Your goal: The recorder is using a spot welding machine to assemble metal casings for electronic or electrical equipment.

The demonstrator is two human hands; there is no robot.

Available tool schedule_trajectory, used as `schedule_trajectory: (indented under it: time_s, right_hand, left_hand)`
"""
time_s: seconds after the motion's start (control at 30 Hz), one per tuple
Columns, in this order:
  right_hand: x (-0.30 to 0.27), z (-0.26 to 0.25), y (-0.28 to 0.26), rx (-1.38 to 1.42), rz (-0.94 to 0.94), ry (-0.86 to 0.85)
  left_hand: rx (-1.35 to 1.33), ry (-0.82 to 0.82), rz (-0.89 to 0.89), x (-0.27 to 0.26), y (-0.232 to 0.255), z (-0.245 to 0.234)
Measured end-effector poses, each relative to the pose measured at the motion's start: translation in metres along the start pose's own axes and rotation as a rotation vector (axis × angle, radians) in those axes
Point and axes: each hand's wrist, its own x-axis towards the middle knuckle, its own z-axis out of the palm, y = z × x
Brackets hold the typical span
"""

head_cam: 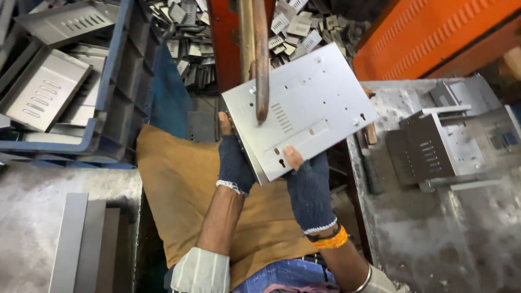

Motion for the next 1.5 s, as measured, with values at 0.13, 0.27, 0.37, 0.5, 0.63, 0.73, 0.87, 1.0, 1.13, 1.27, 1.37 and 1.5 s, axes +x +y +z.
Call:
schedule_trajectory:
  time_s: [0.13,0.27,0.37,0.5,0.63,0.73,0.87,1.0,1.13,1.27,1.37,1.5]
  right_hand:
    - [0.001,-0.004,0.005,0.024,0.018,-0.008]
    - [0.0,-0.001,0.008,0.051,0.039,-0.015]
    - [0.002,-0.006,0.021,0.049,0.056,0.057]
    - [0.003,-0.005,0.015,0.164,0.021,0.008]
    - [0.002,-0.008,0.008,0.148,0.077,-0.056]
    - [0.003,-0.008,0.005,0.159,0.067,-0.114]
    - [0.01,-0.007,-0.001,0.21,0.021,-0.167]
    - [0.023,-0.001,-0.011,0.194,0.043,-0.171]
    - [0.051,0.001,-0.008,0.235,0.075,-0.187]
    - [0.071,0.011,-0.005,-0.134,-0.164,-0.298]
    - [0.075,0.042,-0.025,0.271,0.073,-0.245]
    - [0.089,0.034,-0.003,0.208,-0.017,-0.261]
  left_hand:
    - [0.013,-0.003,0.082,0.007,0.0,-0.003]
    - [0.04,0.079,0.106,0.013,-0.001,0.001]
    - [-0.026,-0.031,0.09,0.001,-0.002,0.011]
    - [0.053,-0.006,0.07,-0.023,-0.003,0.009]
    - [0.372,-0.062,0.245,-0.053,-0.011,0.005]
    - [0.592,-0.007,0.4,-0.064,-0.014,0.021]
    - [0.527,0.066,0.408,-0.063,-0.019,0.025]
    - [0.463,-0.06,0.386,-0.057,-0.015,0.014]
    - [0.572,-0.242,0.467,-0.048,0.005,0.023]
    - [0.75,-0.121,0.471,-0.03,0.016,0.03]
    - [0.622,-0.149,0.488,-0.012,0.015,0.026]
    - [0.608,-0.101,0.551,-0.001,0.015,0.029]
